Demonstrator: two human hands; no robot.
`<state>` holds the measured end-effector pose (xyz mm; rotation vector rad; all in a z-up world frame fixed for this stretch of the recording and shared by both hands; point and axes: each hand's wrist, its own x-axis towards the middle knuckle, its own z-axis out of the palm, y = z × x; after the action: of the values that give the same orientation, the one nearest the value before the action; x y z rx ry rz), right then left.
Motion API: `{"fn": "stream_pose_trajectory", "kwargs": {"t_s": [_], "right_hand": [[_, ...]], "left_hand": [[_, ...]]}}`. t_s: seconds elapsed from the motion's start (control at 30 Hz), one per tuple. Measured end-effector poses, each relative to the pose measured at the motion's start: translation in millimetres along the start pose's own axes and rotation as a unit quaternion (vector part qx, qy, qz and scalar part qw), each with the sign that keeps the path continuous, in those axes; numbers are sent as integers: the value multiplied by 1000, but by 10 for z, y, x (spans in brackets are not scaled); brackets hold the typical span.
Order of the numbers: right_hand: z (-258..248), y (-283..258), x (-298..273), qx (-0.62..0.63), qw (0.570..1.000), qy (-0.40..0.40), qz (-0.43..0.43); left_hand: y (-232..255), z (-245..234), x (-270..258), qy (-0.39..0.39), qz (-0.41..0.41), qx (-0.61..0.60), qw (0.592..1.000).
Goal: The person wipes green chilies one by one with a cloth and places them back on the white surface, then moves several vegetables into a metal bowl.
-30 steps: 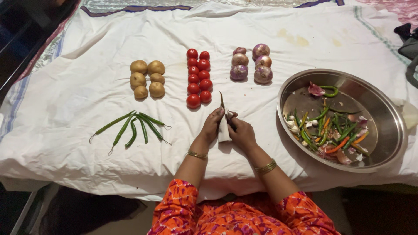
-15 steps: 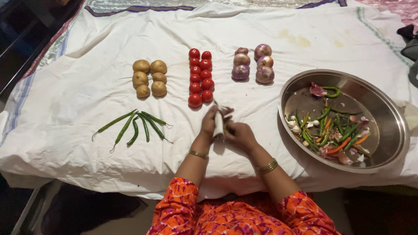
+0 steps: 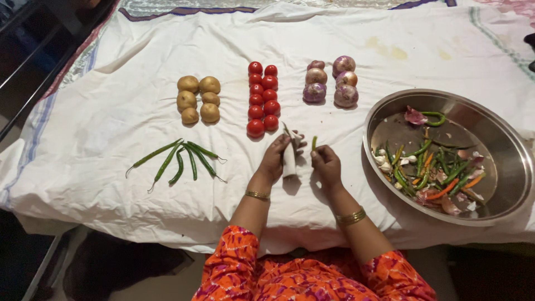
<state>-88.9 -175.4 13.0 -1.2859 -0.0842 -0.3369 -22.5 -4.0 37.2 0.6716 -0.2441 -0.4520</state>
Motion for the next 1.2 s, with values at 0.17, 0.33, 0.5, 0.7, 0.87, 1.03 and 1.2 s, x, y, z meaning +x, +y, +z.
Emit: {"fn": "stream_pose_trajectory", "kwargs": {"t_s": [0.17,0.33,0.5,0.7,0.87,1.03,1.2], "right_hand": [[-56,81,42,98,994,53,-18],[-92,43,37,13,997,28,72],[-74,70,-1,-49,993,-102,47],[-188,178,-1,44,987,-151,26],[-191,278,21,17,993,-101,62],[-145,100,10,11,992,-99,76],[60,-75,-97,122,990,-1,65]], "left_hand": [[-2,17,-43,-41,-143,167,975],[47,-22,-75,-65,-176,168,968],[81,-8,-109,-97,-191,207,955],[92,21,-122,-93,-225,278,929],[5,-114,18,-165,-167,390,890],[-3,-97,-9,-138,-207,374,893],[71,37,-101,-124,-226,341,904]]}}
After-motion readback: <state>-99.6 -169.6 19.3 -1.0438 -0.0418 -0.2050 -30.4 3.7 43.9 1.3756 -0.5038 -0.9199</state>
